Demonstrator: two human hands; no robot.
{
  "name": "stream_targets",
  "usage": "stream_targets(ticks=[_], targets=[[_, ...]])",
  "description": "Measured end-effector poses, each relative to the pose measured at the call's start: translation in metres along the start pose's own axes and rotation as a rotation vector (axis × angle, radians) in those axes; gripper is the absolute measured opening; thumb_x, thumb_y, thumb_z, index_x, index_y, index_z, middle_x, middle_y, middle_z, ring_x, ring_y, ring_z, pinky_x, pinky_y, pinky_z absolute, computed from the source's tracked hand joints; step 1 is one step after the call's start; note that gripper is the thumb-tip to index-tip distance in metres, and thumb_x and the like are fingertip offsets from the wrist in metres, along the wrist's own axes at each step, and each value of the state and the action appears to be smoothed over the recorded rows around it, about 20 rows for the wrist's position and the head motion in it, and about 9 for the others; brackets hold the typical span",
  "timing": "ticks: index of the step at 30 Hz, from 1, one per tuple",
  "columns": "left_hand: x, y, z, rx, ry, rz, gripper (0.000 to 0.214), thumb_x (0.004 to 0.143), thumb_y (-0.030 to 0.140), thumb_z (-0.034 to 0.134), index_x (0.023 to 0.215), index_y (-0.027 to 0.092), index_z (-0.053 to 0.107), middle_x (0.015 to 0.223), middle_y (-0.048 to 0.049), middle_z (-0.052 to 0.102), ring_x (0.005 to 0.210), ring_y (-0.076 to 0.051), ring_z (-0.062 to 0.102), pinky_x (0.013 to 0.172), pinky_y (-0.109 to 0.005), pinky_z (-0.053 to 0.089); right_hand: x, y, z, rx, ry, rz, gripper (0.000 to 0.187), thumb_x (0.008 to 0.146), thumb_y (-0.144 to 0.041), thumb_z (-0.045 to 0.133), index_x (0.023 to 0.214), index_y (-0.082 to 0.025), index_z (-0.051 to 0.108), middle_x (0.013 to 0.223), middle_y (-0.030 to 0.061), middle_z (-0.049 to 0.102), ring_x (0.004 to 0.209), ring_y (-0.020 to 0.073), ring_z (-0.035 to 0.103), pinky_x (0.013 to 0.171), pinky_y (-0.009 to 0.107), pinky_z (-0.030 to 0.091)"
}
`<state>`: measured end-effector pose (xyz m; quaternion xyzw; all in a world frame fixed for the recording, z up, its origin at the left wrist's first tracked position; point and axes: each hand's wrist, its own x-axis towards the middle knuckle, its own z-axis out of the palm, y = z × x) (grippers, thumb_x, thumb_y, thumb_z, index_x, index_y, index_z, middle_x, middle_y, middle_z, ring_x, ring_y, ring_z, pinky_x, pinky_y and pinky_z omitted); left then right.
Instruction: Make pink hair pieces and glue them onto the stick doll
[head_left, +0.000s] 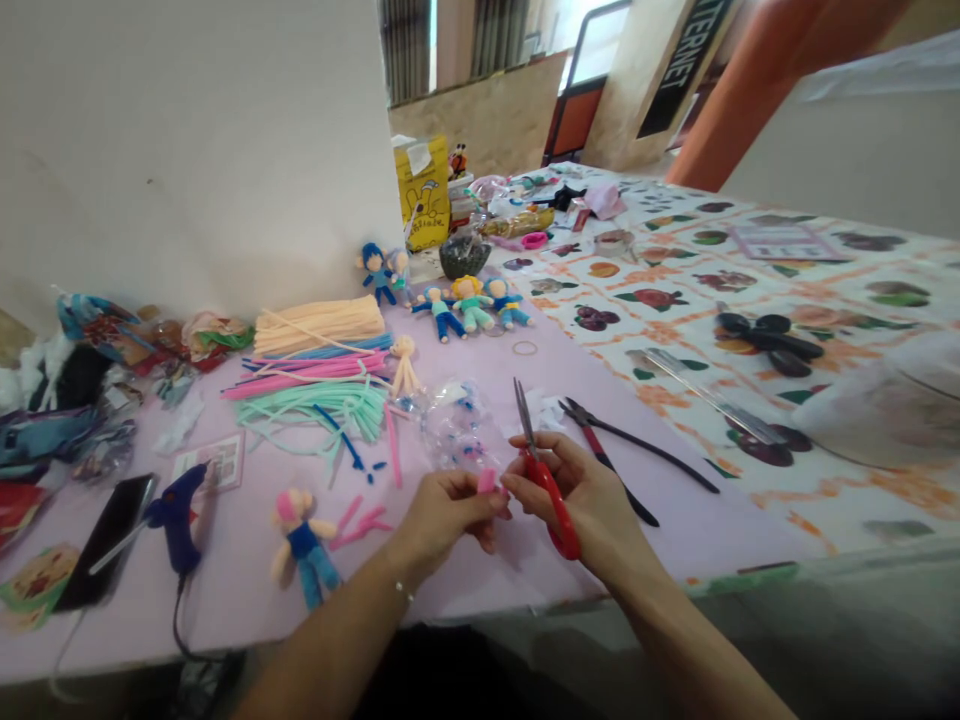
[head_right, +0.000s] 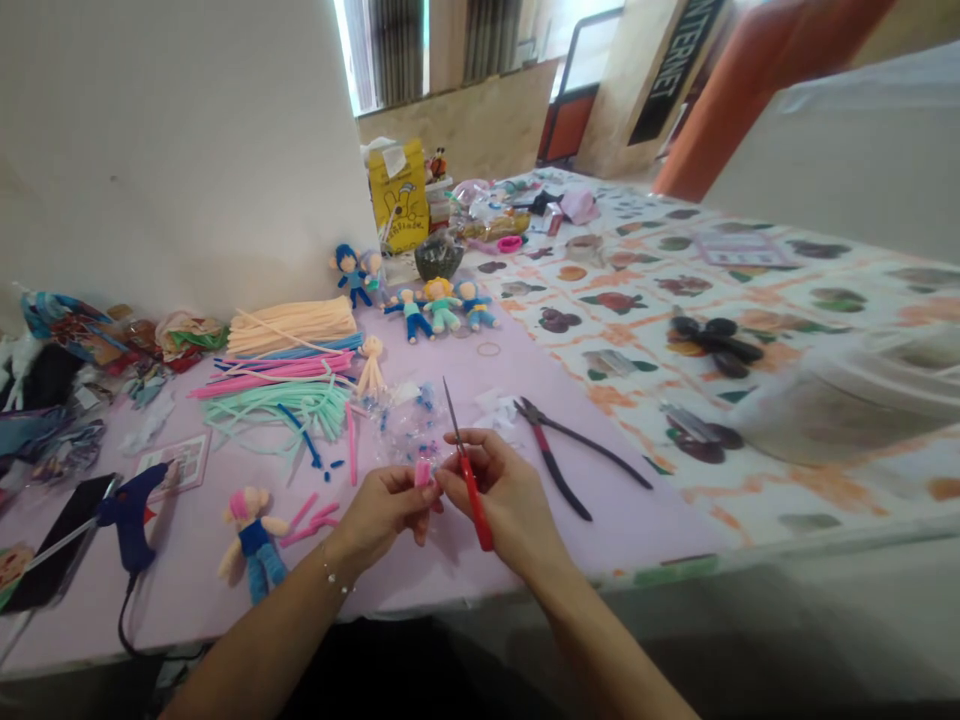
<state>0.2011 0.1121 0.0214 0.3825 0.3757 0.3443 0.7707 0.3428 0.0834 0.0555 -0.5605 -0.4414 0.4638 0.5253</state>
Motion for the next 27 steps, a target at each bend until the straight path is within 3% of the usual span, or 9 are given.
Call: stream_targets(ticks=[13,21,24,27], targets=[[-0.007,-0.003,0.0,0.098,-0.075,-0.025,0.042,0.05,0.047,0.089,0.06,0.012,0.067,0.052,-0.0011,0.061,0.042,-0.01,0.053,0.047,-0.026,0.048,0.002,0.004,-0.008,0.073,-0.064,0.183,0.056,0.048,-0.044,0.088,0.089,-0.021,0.056,0.06,-0.0072,0.054,0.043,0.0082,0.045,0.041,0.024,0.036],[-0.005,-0.007,-0.001,-0.018,-0.088,-0.111,0.043,0.053,0.044,0.088,0.07,0.012,0.065,0.06,-0.0045,0.068,0.04,-0.01,0.055,0.043,-0.025,0.047,-0.002,0.014,-0.011,0.014,-0.027,0.086,0.06,0.052,-0.052,0.088,0.096,-0.023,0.06,0.069,-0.0014,0.062,0.061,0.0154,0.057,0.055,0.029,0.046],[-0.003,-0.006,-0.002,-0.04,-0.079,-0.119,0.042,0.051,0.043,0.088,0.069,0.012,0.066,0.06,-0.005,0.069,0.038,-0.01,0.054,0.042,-0.025,0.046,0.001,0.019,-0.014,-0.028,-0.063,0.06,0.063,0.052,-0.06,0.086,0.096,-0.022,0.061,0.069,0.0005,0.063,0.059,0.016,0.056,0.054,0.03,0.046],[-0.004,-0.005,-0.003,-0.041,-0.075,-0.119,0.042,0.05,0.043,0.089,0.069,0.012,0.068,0.06,-0.0048,0.069,0.038,-0.009,0.053,0.042,-0.025,0.045,0.003,0.019,-0.016,-0.005,-0.101,0.079,0.061,0.053,-0.055,0.087,0.097,-0.022,0.061,0.066,-0.0017,0.06,0.055,0.0136,0.053,0.051,0.028,0.044]])
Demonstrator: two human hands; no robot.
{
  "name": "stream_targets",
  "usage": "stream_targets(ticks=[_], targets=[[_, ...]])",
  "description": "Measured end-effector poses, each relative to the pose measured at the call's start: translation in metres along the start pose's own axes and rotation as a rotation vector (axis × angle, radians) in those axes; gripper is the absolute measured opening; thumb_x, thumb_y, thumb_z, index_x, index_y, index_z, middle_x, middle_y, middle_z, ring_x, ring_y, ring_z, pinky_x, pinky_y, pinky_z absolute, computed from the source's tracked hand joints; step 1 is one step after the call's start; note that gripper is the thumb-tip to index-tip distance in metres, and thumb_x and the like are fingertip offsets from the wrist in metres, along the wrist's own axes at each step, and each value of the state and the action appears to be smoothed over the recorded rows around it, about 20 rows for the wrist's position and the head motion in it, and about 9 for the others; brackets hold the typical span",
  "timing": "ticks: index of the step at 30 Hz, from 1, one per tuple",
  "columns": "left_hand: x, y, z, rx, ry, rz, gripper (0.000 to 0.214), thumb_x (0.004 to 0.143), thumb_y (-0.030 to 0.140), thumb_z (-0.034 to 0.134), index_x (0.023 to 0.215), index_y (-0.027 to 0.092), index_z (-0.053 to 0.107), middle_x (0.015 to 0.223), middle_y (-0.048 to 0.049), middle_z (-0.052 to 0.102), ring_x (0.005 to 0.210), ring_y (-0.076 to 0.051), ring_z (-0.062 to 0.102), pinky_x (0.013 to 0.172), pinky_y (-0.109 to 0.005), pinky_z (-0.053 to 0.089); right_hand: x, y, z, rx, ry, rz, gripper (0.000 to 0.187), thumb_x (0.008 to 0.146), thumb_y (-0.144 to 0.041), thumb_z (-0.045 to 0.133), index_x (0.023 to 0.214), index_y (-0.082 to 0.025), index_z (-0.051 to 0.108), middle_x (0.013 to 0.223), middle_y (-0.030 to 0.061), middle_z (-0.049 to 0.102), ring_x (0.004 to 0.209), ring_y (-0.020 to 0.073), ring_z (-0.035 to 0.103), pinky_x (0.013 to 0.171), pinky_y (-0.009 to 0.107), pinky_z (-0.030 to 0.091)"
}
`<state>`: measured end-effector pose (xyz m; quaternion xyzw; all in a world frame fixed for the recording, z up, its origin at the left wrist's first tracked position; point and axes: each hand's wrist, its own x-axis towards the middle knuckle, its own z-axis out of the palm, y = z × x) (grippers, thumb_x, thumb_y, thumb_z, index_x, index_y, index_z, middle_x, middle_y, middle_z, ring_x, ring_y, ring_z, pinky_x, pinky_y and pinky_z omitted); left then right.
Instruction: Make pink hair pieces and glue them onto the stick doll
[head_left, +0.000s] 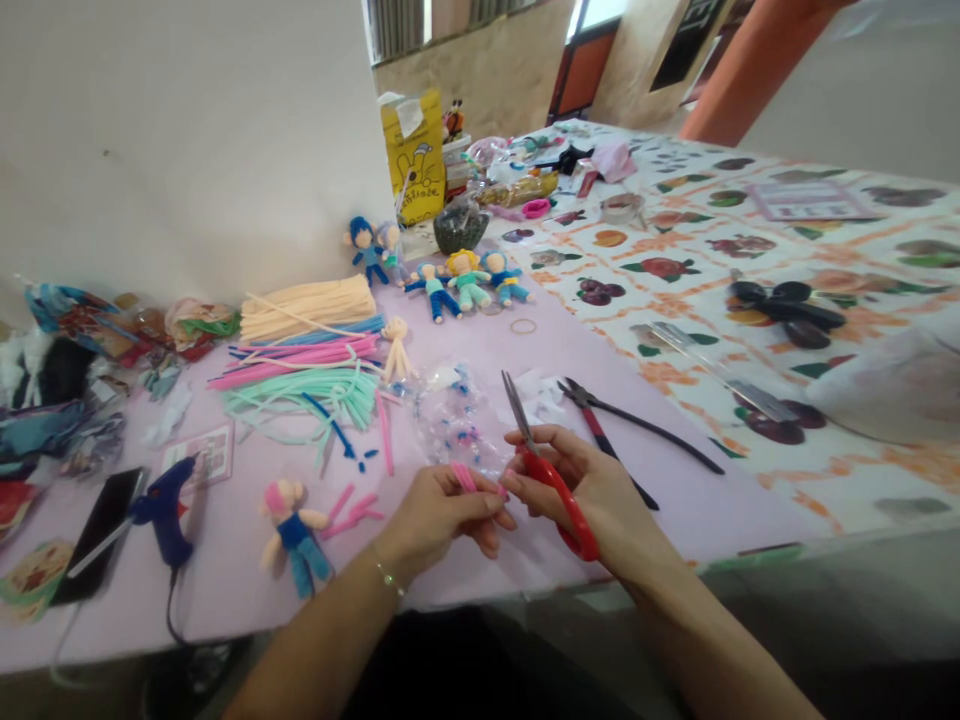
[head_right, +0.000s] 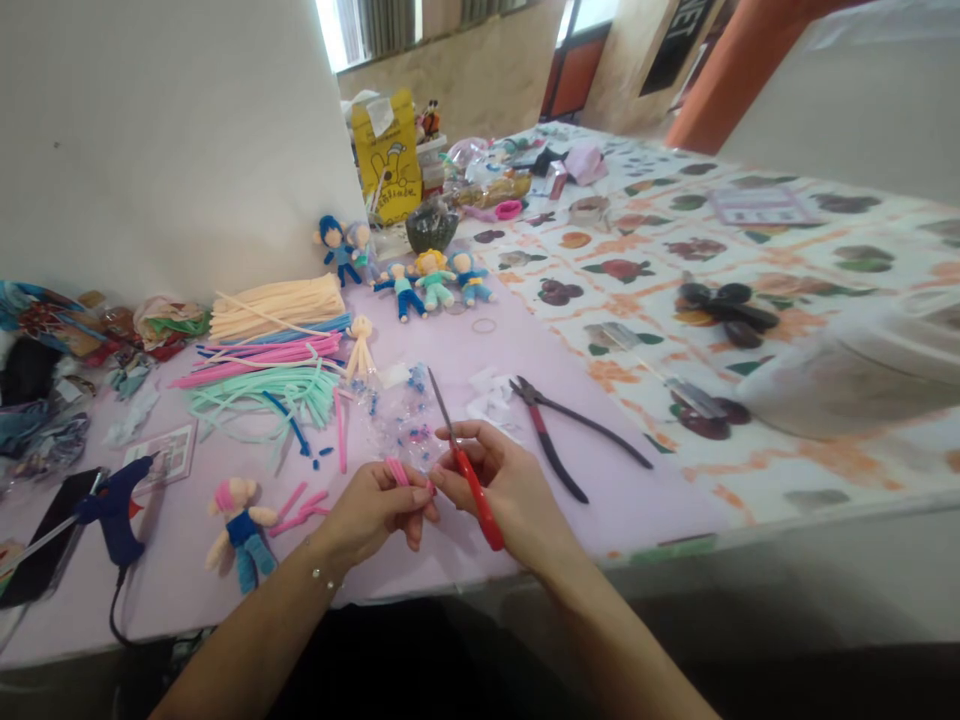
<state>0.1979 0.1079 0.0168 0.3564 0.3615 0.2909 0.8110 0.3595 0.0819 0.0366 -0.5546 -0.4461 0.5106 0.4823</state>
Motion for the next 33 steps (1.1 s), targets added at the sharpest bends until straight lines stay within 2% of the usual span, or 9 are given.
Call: stream_targets(ticks=[4,7,13,19,26,33], targets=[[-0.002,0.0,0.0,0.044,-0.016,-0.004,0.04,0.05,0.043,0.088,0.067,0.012,0.07,0.06,-0.0054,0.069,0.039,-0.009,0.052,0.044,-0.026,0.047,0.0,-0.008,0.001,0.053,-0.075,0.118,0.059,0.051,-0.049,0.087,0.095,-0.022,0.059,0.062,-0.0045,0.057,0.049,0.0117,0.05,0.045,0.026,0.04],[-0.002,0.0,0.001,0.058,-0.011,0.006,0.04,0.049,0.045,0.088,0.065,0.012,0.07,0.06,-0.0056,0.07,0.039,-0.009,0.052,0.045,-0.027,0.047,0.0,-0.012,0.003,0.079,-0.083,0.165,0.058,0.051,-0.05,0.085,0.093,-0.022,0.057,0.061,-0.0053,0.055,0.048,0.0113,0.048,0.044,0.026,0.038],[-0.002,0.002,0.001,0.041,0.012,0.027,0.044,0.047,0.047,0.089,0.066,0.012,0.07,0.058,-0.005,0.069,0.037,-0.009,0.052,0.042,-0.025,0.045,-0.001,-0.015,0.003,0.051,0.0,0.11,0.06,0.048,-0.047,0.086,0.093,-0.023,0.056,0.065,-0.0039,0.056,0.053,0.0116,0.049,0.046,0.026,0.039],[-0.005,0.003,0.001,0.092,-0.022,0.045,0.044,0.049,0.047,0.088,0.069,0.012,0.069,0.06,-0.0051,0.07,0.039,-0.011,0.055,0.045,-0.027,0.047,-0.001,-0.015,0.004,0.069,-0.052,0.143,0.055,0.054,-0.051,0.081,0.093,-0.022,0.054,0.062,-0.0062,0.051,0.045,0.0093,0.043,0.043,0.027,0.035],[-0.004,0.003,0.002,0.09,-0.007,0.032,0.051,0.047,0.05,0.09,0.072,0.012,0.067,0.062,-0.0051,0.069,0.043,-0.012,0.059,0.047,-0.027,0.049,-0.002,-0.012,0.003,-0.009,0.042,0.059,0.06,0.048,-0.05,0.086,0.093,-0.023,0.057,0.066,-0.0026,0.057,0.058,0.0152,0.053,0.051,0.029,0.042],[-0.005,0.005,0.004,0.108,0.01,0.06,0.047,0.047,0.048,0.091,0.064,0.013,0.064,0.057,-0.0035,0.067,0.042,-0.012,0.058,0.047,-0.027,0.049,0.0,-0.01,0.004,0.022,-0.024,0.108,0.059,0.049,-0.051,0.087,0.091,-0.022,0.056,0.058,-0.0052,0.055,0.051,0.012,0.048,0.048,0.027,0.04]])
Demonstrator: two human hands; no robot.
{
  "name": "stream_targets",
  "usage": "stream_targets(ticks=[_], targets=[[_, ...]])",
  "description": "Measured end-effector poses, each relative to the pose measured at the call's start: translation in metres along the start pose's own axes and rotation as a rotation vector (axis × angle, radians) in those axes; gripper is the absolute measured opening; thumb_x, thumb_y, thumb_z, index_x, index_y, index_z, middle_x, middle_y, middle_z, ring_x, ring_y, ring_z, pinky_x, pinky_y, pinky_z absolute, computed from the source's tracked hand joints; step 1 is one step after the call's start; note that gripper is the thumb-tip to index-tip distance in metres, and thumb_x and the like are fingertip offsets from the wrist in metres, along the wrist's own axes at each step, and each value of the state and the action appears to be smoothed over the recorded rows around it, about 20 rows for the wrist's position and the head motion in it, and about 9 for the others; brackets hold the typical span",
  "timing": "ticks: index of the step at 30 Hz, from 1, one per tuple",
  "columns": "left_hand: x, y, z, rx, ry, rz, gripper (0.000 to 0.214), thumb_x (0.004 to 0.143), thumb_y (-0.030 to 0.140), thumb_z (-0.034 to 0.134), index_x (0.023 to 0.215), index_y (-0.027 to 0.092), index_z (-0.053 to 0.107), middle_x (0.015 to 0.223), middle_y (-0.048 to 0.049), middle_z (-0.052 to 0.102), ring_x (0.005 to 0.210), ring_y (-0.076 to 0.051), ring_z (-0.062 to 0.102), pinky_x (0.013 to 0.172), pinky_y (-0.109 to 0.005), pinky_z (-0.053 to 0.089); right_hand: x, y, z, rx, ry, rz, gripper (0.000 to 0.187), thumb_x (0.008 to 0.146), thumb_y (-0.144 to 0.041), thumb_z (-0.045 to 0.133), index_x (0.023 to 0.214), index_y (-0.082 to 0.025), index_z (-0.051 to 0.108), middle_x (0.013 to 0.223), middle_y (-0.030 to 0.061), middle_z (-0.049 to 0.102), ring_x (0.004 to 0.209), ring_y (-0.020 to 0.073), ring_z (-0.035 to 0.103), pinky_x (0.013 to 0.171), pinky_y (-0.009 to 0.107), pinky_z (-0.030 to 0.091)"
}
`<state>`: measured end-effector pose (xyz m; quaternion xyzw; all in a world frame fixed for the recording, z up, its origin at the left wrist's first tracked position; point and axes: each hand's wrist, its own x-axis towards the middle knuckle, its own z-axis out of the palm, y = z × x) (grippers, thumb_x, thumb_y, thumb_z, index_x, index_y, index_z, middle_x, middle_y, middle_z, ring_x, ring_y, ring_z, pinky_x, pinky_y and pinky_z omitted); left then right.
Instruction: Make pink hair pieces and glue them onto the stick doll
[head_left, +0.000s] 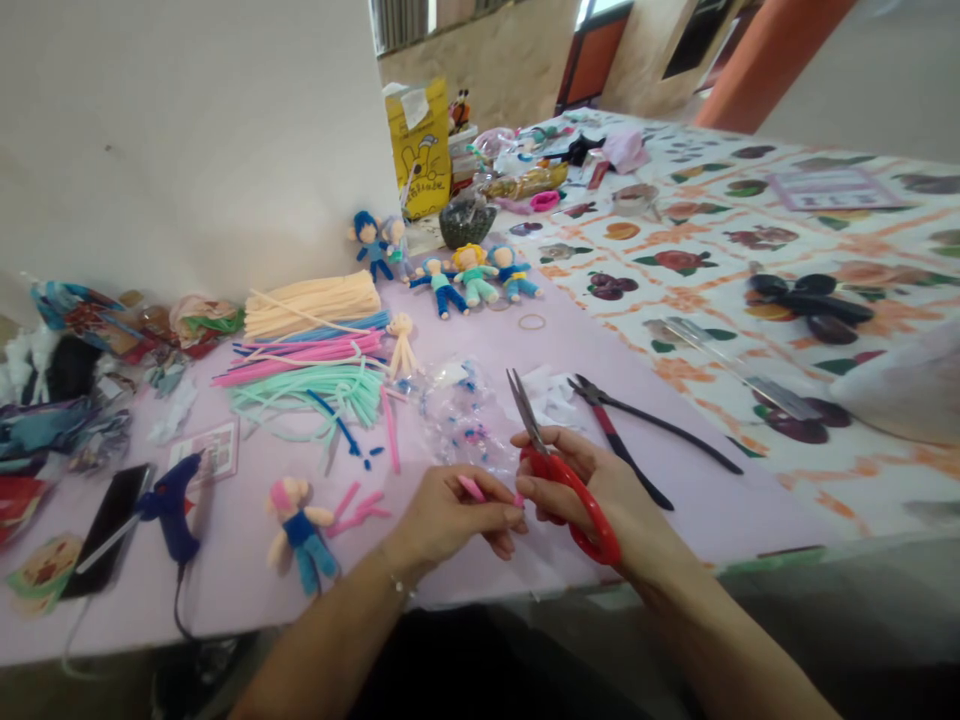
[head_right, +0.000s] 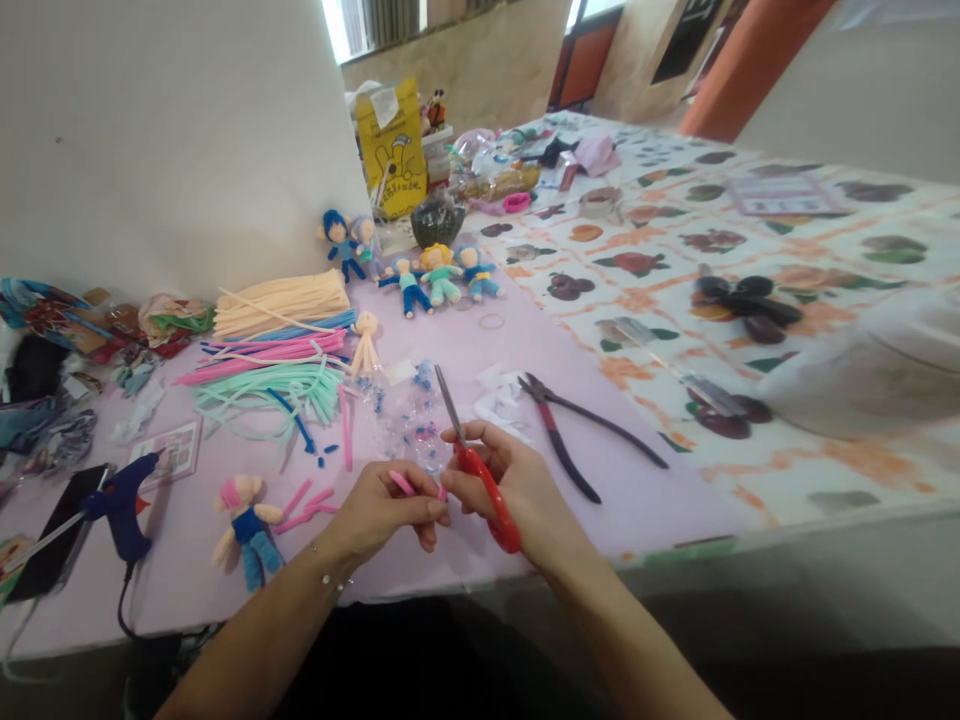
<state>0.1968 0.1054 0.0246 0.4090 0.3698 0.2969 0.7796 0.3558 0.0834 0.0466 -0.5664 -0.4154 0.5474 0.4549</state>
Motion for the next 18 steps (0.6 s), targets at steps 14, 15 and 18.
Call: stream_targets(ticks=[14,15,18], targets=[[0.011,0.004,0.001,-0.274,0.244,0.077,0.045,0.043,0.041,0.089,0.059,0.016,0.055,0.05,0.0041,0.059,0.033,-0.004,0.041,0.035,-0.019,0.032,-0.005,-0.002,-0.01,-0.447,0.097,-0.31,0.055,0.068,-0.071,0.071,0.09,-0.023,0.057,0.066,-0.0006,0.06,0.058,0.0168,0.057,0.058,0.031,0.05],[0.012,0.005,0.001,-0.3,0.268,0.091,0.046,0.042,0.04,0.089,0.06,0.016,0.055,0.05,0.004,0.06,0.034,-0.004,0.042,0.035,-0.019,0.032,-0.006,-0.003,-0.011,-0.517,0.09,-0.346,0.052,0.071,-0.07,0.069,0.09,-0.023,0.057,0.065,-0.0008,0.059,0.057,0.0165,0.056,0.056,0.031,0.049],[0.013,0.007,0.001,-0.339,0.308,0.126,0.043,0.042,0.037,0.089,0.061,0.016,0.056,0.053,0.0029,0.062,0.036,-0.005,0.045,0.036,-0.019,0.034,-0.007,-0.002,-0.011,-0.69,0.04,-0.437,0.044,0.078,-0.064,0.066,0.091,-0.022,0.062,0.059,-0.001,0.058,0.051,0.0163,0.054,0.05,0.03,0.046]])
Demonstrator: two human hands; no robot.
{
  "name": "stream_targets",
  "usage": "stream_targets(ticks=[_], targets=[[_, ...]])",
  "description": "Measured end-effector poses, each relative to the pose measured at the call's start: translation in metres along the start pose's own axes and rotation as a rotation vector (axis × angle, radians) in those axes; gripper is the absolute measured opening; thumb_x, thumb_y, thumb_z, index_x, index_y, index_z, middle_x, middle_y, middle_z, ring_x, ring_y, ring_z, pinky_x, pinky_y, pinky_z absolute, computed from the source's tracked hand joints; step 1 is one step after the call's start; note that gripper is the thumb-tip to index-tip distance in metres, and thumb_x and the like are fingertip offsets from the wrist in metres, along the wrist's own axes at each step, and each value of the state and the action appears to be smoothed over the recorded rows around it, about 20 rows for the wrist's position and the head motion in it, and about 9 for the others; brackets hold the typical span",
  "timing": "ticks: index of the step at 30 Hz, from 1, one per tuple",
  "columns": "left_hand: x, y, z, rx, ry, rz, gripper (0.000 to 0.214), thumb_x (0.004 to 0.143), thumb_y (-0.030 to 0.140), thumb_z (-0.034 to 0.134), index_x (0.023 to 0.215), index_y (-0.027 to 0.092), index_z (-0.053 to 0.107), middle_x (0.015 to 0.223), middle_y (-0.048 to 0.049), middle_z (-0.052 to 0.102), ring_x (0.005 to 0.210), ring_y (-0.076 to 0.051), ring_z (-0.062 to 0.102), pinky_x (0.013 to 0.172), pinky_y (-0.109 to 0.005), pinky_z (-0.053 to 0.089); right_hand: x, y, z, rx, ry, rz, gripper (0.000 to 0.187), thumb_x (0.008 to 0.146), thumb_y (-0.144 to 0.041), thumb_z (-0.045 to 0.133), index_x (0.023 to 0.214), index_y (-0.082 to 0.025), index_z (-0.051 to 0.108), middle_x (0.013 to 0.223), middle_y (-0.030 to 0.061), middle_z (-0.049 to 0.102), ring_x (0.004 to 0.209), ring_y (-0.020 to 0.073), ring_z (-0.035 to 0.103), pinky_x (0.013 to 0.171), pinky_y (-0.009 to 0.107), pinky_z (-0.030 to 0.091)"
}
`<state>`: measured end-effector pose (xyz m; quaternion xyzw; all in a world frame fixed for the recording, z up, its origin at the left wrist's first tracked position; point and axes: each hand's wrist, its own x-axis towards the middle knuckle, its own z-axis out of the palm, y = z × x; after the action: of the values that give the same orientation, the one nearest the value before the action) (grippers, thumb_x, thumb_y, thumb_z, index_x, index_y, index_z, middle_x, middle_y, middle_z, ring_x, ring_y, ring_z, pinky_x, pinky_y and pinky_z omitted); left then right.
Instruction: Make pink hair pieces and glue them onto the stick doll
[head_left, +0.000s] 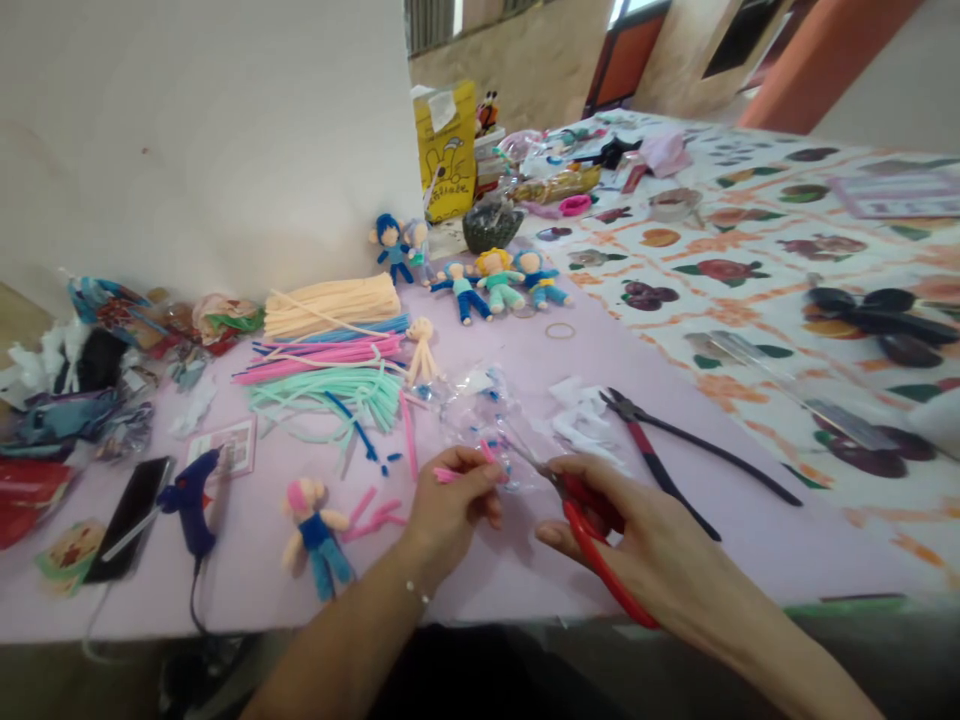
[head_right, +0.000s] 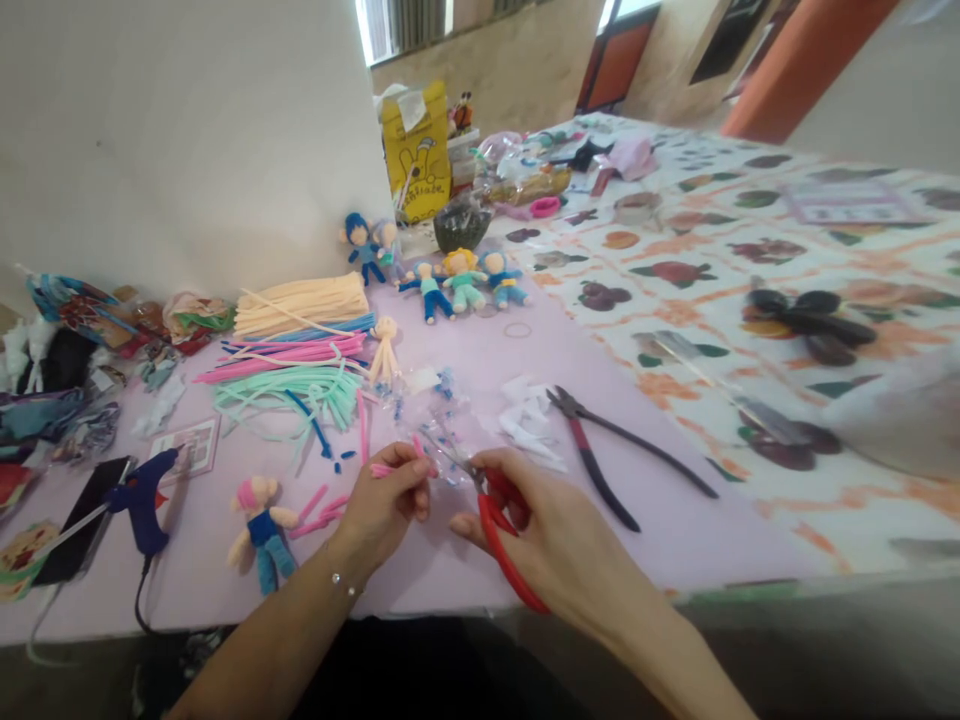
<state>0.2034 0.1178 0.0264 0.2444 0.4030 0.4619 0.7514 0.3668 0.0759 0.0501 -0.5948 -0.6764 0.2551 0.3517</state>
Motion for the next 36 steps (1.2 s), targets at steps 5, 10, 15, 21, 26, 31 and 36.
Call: stream_targets(ticks=[5,10,15,21,26,31,36], targets=[[0.0,-0.001,-0.001,-0.018,-0.014,0.034,0.04,0.044,0.033,0.088,0.061,0.016,0.056,0.051,0.0035,0.06,0.037,-0.007,0.048,0.037,-0.019,0.036,-0.002,0.004,0.006,-0.082,-0.021,-0.196,0.037,0.085,-0.05,0.064,0.104,-0.019,0.069,0.078,0.0056,0.072,0.064,0.019,0.065,0.058,0.03,0.053],[0.0,-0.001,-0.001,-0.014,-0.045,0.049,0.041,0.045,0.037,0.089,0.061,0.016,0.056,0.044,0.0055,0.053,0.036,-0.007,0.047,0.037,-0.019,0.036,-0.003,0.008,0.011,-0.102,-0.005,-0.268,0.034,0.089,-0.039,0.061,0.114,-0.019,0.071,0.075,0.0037,0.072,0.059,0.0167,0.064,0.054,0.027,0.052],[-0.001,-0.001,0.0,-0.006,-0.054,0.04,0.044,0.043,0.039,0.091,0.059,0.017,0.057,0.042,0.006,0.053,0.034,-0.007,0.045,0.036,-0.019,0.035,-0.004,0.01,0.014,-0.094,0.048,-0.325,0.033,0.091,-0.038,0.059,0.116,-0.019,0.072,0.07,0.0027,0.07,0.055,0.0154,0.061,0.051,0.026,0.05],[-0.001,-0.001,0.0,-0.015,-0.05,0.029,0.044,0.04,0.039,0.092,0.058,0.017,0.057,0.044,0.0059,0.055,0.035,-0.007,0.046,0.036,-0.019,0.035,-0.004,0.009,0.013,-0.089,0.05,-0.328,0.033,0.091,-0.033,0.059,0.118,-0.019,0.072,0.068,0.0015,0.069,0.054,0.0132,0.061,0.052,0.024,0.05],[0.0,-0.002,-0.002,-0.006,-0.058,0.032,0.044,0.042,0.039,0.092,0.059,0.017,0.058,0.042,0.0065,0.053,0.035,-0.007,0.047,0.036,-0.019,0.036,-0.004,0.008,0.013,-0.128,0.096,-0.39,0.031,0.092,-0.028,0.057,0.117,-0.018,0.072,0.061,-0.0007,0.064,0.049,0.0112,0.055,0.046,0.021,0.045],[-0.001,-0.001,-0.001,-0.023,-0.058,0.026,0.047,0.039,0.041,0.093,0.06,0.016,0.058,0.048,0.005,0.058,0.035,-0.007,0.048,0.036,-0.019,0.037,-0.004,0.01,0.013,-0.153,0.124,-0.433,0.031,0.093,-0.029,0.058,0.118,-0.013,0.07,0.062,0.0002,0.066,0.05,0.012,0.058,0.048,0.021,0.046],[0.0,-0.001,-0.002,-0.034,-0.094,0.006,0.052,0.04,0.045,0.094,0.061,0.017,0.056,0.045,0.007,0.054,0.034,-0.006,0.047,0.035,-0.018,0.036,-0.005,0.011,0.015,-0.166,0.122,-0.434,0.03,0.093,-0.027,0.056,0.117,-0.014,0.069,0.068,0.0021,0.07,0.053,0.013,0.062,0.051,0.022,0.049]])
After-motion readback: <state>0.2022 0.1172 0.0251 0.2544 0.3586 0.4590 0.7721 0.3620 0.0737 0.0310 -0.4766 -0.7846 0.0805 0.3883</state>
